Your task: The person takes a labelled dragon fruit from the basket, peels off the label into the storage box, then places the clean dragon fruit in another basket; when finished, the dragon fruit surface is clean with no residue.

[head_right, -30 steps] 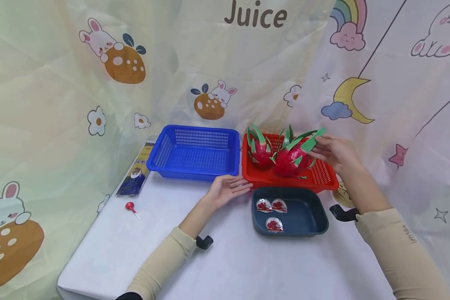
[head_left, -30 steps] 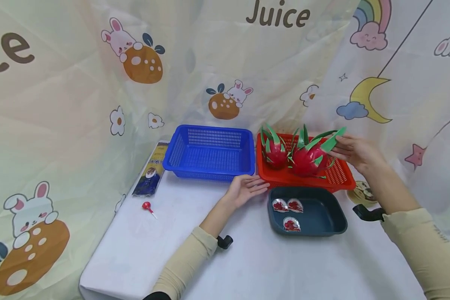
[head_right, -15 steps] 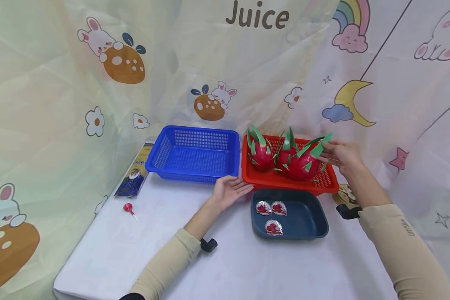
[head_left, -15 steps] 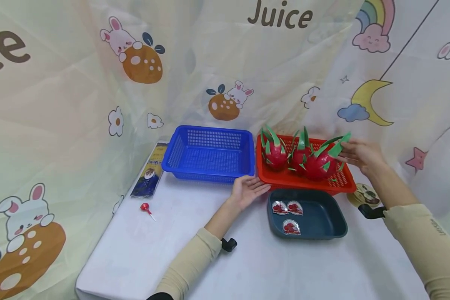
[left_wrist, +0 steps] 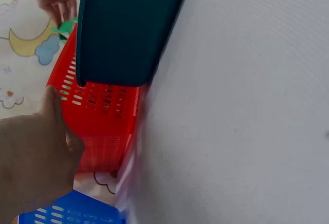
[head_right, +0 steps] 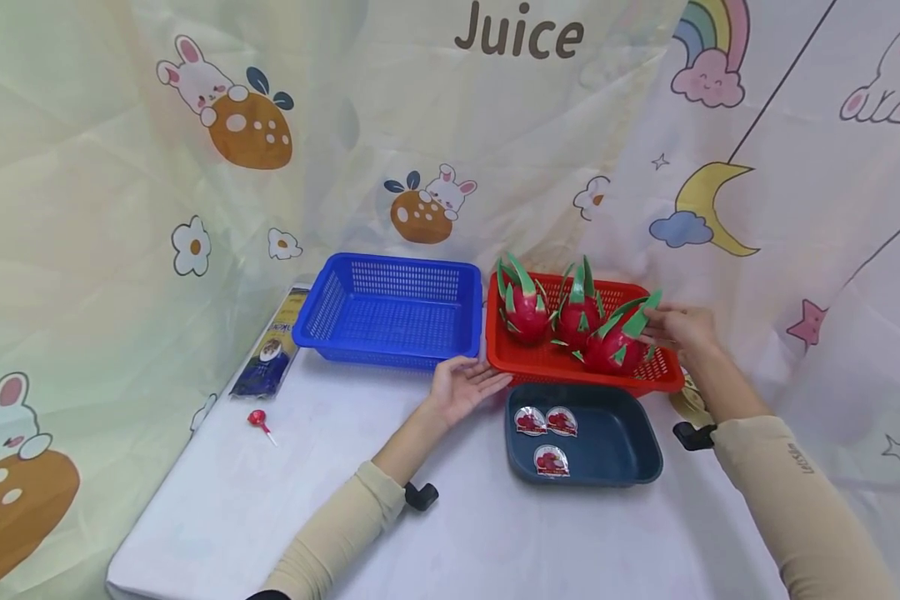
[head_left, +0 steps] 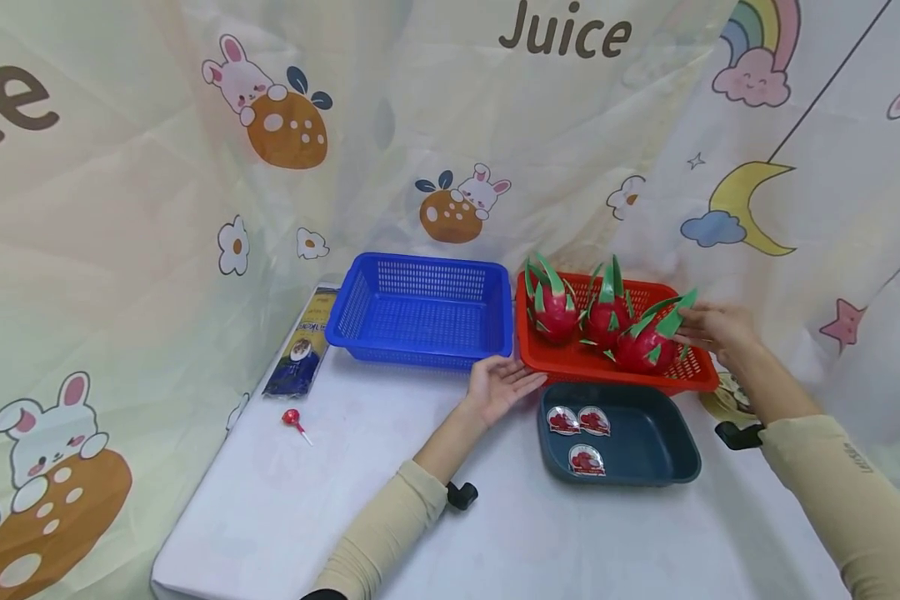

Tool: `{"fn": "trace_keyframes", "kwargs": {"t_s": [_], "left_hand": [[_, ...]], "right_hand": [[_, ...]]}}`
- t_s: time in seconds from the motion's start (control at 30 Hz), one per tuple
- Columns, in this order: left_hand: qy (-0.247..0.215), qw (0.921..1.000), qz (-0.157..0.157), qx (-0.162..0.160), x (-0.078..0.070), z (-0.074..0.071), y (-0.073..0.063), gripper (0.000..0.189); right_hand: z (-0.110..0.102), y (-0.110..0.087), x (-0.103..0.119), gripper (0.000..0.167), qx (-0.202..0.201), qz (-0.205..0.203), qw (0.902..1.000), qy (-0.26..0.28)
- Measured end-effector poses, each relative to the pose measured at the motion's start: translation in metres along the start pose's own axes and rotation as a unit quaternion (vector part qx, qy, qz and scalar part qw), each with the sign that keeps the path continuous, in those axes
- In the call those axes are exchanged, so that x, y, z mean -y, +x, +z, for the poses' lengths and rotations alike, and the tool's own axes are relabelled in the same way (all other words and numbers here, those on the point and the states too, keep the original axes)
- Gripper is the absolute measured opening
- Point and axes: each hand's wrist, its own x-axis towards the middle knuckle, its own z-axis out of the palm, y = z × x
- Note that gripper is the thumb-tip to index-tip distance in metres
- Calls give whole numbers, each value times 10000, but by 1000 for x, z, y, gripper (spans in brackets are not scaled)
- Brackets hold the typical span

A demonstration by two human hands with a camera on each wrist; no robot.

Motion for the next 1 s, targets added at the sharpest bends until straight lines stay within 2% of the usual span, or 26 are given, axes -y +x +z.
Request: {"fn": "trace_keyframes", "kwargs": {"t_s": [0.2, 0.43, 0.67, 0.77, 0.87, 1.0], "left_hand": [[-2, 10000, -39, 1, 3, -3, -1, 50], [8, 10000, -24, 75, 2, -2, -1, 50], [71, 10000, 1, -37, 1, -1, -3, 49], [116, 9999, 37, -13, -1, -1, -3, 51], [175, 9998, 52, -25, -3, -1, -3, 52], [426, 9990, -46, -114, -8, 0, -9, 52]], "right_hand": [[-2, 4, -12, 60, -237, 169, 9991, -306], [-10, 8, -22, 42, -382, 305, 9981, -386], [-9, 8, -29, 70, -221, 60, 9990, -396], [-4, 6, -30, 75, -271, -88, 9968, -741], [1, 1, -31, 78, -475, -289, 9906, -1251], [7, -11, -33, 80, -1033, -637, 9665, -2264]]}}
